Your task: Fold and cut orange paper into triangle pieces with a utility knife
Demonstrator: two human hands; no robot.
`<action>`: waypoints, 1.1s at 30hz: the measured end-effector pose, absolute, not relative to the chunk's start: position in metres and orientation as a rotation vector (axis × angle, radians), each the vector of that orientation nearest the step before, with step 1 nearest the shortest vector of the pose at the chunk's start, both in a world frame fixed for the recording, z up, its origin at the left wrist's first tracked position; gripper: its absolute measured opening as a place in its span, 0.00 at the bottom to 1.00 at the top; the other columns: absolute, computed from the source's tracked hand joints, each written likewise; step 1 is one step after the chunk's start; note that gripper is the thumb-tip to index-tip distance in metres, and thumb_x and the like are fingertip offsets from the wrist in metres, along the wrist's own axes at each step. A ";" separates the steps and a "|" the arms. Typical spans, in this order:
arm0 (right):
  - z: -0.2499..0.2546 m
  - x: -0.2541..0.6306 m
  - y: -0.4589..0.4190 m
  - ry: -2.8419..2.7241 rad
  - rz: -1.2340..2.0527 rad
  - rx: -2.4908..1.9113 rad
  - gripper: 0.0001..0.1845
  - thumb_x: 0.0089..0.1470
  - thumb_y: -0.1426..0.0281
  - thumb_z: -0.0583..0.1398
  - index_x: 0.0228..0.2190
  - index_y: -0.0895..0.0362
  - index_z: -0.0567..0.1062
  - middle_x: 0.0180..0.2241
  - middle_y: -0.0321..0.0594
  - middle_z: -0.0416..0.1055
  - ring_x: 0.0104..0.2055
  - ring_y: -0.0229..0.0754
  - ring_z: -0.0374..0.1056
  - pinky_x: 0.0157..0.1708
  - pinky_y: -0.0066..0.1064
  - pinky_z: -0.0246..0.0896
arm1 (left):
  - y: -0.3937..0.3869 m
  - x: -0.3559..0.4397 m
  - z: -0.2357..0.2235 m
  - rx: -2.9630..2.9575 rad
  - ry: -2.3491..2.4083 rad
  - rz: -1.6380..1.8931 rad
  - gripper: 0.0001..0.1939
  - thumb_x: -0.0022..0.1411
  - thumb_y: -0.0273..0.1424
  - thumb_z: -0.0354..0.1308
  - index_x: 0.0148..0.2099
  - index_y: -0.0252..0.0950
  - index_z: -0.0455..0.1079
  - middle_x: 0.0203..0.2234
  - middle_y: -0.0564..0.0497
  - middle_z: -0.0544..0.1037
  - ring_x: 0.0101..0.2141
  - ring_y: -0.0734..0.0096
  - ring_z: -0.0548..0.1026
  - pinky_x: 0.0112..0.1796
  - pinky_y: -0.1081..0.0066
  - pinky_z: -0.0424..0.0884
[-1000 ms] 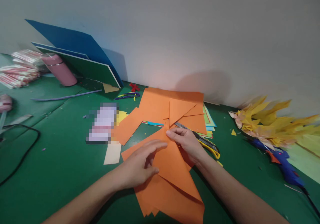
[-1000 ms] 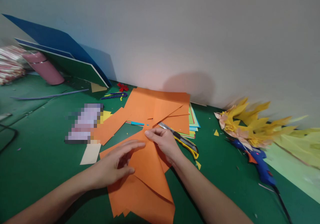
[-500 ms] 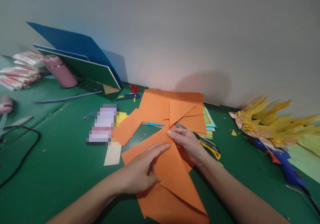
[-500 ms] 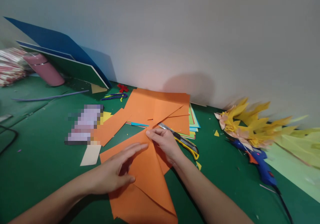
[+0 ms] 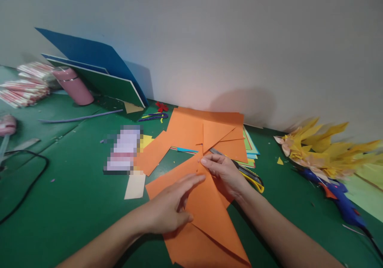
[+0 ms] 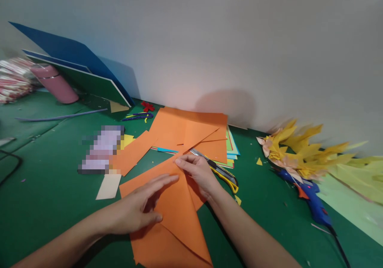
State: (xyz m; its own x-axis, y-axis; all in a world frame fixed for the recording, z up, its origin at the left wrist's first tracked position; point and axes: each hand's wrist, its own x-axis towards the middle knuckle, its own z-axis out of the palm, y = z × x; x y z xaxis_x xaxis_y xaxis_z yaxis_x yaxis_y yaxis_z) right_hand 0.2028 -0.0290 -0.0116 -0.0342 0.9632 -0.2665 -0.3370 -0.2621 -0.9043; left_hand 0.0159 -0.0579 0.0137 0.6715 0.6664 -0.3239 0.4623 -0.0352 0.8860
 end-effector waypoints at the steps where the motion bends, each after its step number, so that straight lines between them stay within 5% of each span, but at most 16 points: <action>1: -0.012 0.203 -0.029 -0.791 1.535 -1.141 0.16 0.28 0.60 0.73 0.18 0.57 0.77 0.13 0.27 0.60 0.18 0.29 0.46 0.21 0.27 0.42 | -0.058 0.016 0.014 1.671 0.926 0.208 0.42 0.49 0.22 0.55 0.65 0.47 0.53 0.64 0.47 0.55 0.30 0.74 0.63 0.34 0.70 0.67; 14: -0.019 0.204 -0.028 -0.750 1.555 -1.191 0.19 0.24 0.61 0.75 0.19 0.58 0.78 0.20 0.34 0.71 0.23 0.33 0.59 0.27 0.28 0.52 | -0.056 0.015 0.011 1.673 0.924 0.147 0.41 0.48 0.21 0.58 0.64 0.49 0.57 0.64 0.48 0.56 0.31 0.73 0.69 0.34 0.68 0.69; 17: -0.018 0.204 -0.029 -0.804 1.537 -1.191 0.19 0.27 0.59 0.74 0.19 0.58 0.77 0.19 0.32 0.68 0.22 0.32 0.55 0.25 0.28 0.49 | -0.055 0.015 0.007 1.672 0.928 0.182 0.40 0.49 0.27 0.63 0.64 0.47 0.58 0.65 0.47 0.55 0.47 0.57 0.71 0.48 0.59 0.68; 20: -0.014 0.205 -0.030 -0.930 1.546 -1.188 0.18 0.31 0.57 0.72 0.19 0.57 0.76 0.17 0.29 0.64 0.21 0.31 0.52 0.25 0.28 0.47 | -0.054 0.017 0.003 1.658 0.935 0.330 0.32 0.55 0.32 0.60 0.62 0.42 0.62 0.64 0.47 0.58 0.62 0.54 0.56 0.60 0.54 0.53; 24: -0.008 0.205 -0.030 -1.077 1.540 -1.209 0.20 0.32 0.55 0.71 0.16 0.57 0.74 0.16 0.29 0.62 0.21 0.32 0.52 0.26 0.29 0.47 | -0.052 0.019 0.000 1.617 0.958 0.443 0.22 0.59 0.28 0.54 0.57 0.43 0.67 0.60 0.50 0.65 0.61 0.60 0.59 0.61 0.54 0.53; 33: -0.007 0.203 -0.030 -1.083 1.527 -1.263 0.22 0.29 0.55 0.71 0.13 0.57 0.70 0.14 0.28 0.59 0.20 0.31 0.50 0.24 0.30 0.43 | -0.052 0.020 -0.003 1.608 0.937 0.471 0.27 0.53 0.21 0.57 0.55 0.42 0.68 0.58 0.50 0.68 0.60 0.60 0.62 0.60 0.53 0.55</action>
